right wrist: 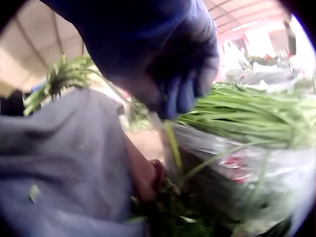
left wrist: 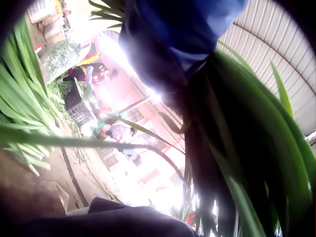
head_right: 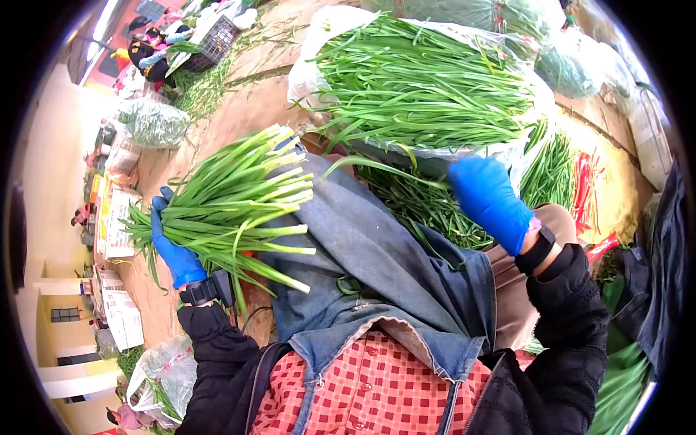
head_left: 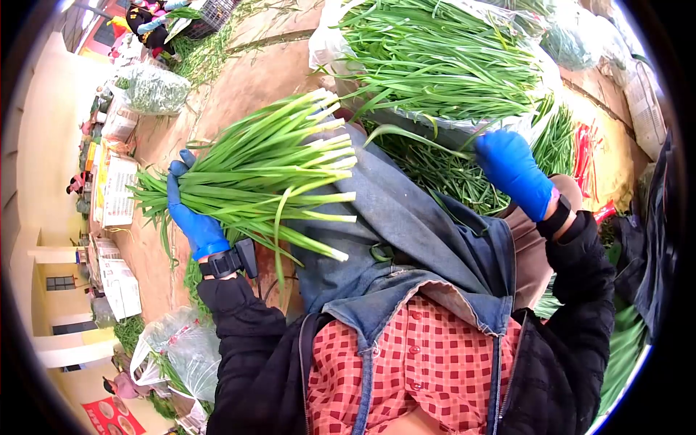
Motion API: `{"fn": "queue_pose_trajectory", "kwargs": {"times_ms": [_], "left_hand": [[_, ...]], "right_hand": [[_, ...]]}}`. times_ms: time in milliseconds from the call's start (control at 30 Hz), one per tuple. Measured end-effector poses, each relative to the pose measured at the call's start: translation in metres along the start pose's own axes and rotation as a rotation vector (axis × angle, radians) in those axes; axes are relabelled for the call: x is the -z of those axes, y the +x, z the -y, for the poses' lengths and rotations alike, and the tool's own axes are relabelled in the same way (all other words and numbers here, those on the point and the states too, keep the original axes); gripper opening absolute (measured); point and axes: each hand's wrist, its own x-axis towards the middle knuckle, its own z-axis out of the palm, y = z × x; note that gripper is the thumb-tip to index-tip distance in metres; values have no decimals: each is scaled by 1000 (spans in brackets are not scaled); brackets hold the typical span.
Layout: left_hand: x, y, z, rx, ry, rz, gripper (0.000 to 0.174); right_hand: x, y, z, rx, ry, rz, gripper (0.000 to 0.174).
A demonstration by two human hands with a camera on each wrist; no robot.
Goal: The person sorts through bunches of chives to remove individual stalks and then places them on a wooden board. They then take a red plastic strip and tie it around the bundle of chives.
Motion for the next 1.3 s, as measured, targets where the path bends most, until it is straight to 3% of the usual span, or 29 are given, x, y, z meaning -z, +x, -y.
{"fn": "queue_pose_trajectory", "kwargs": {"times_ms": [67,133,200,333,367,467,533,567,600,667,700,767,867,933,967,1000,1067,1100,1133,1233,1267,1300], "left_hand": [[-3,-1,2,-16,16,-9,22],[-8,-4,3,4,7,34,20],[-18,-7,5,31,-15,53,17],[-32,-9,15,45,27,116,15],[-32,-11,17,69,19,142,15],[-28,-11,16,103,20,89,15],[-11,-6,11,155,3,19,14],[-10,-9,10,148,47,-12,13],[-7,-9,10,150,46,-18,13],[-4,-5,9,155,46,-20,12],[-6,-7,12,161,45,-17,12],[-14,-12,17,186,14,19,12],[-15,-12,21,192,8,40,13],[-17,-11,24,194,13,45,17],[-17,-11,25,209,11,57,17],[-17,-12,25,222,6,64,16],[-17,-12,25,196,45,22,16],[-13,-12,25,237,-8,38,16],[-9,-12,25,280,-64,54,16],[-1,-12,23,235,-30,120,19],[-1,-13,21,208,36,165,20],[-8,-16,23,144,160,36,22]], "right_hand": [[15,-15,4,87,88,91,25],[8,-10,19,396,760,-344,34],[29,2,52,492,1554,-205,41],[48,27,99,555,1737,-37,35],[40,34,108,482,1755,27,29],[29,30,104,494,1748,-242,19],[25,22,68,264,1881,-68,17],[17,21,51,155,1834,-141,20],[-1,26,32,116,1746,-76,24],[6,17,23,114,1000,-9,29],[5,16,25,107,1000,-11,29],[4,23,43,407,1323,-296,34],[4,48,82,462,1520,-336,36],[2,59,106,508,1777,-77,33],[4,59,109,480,1889,32,29],[5,60,114,398,1900,-4,26],[-6,62,111,488,1769,-167,23],[10,48,97,305,1645,-184,23],[5,50,83,190,1840,-81,28],[-10,48,40,136,1558,-84,25],[-7,34,36,244,1106,-315,24],[-3,23,36,336,640,-518,24]]}}
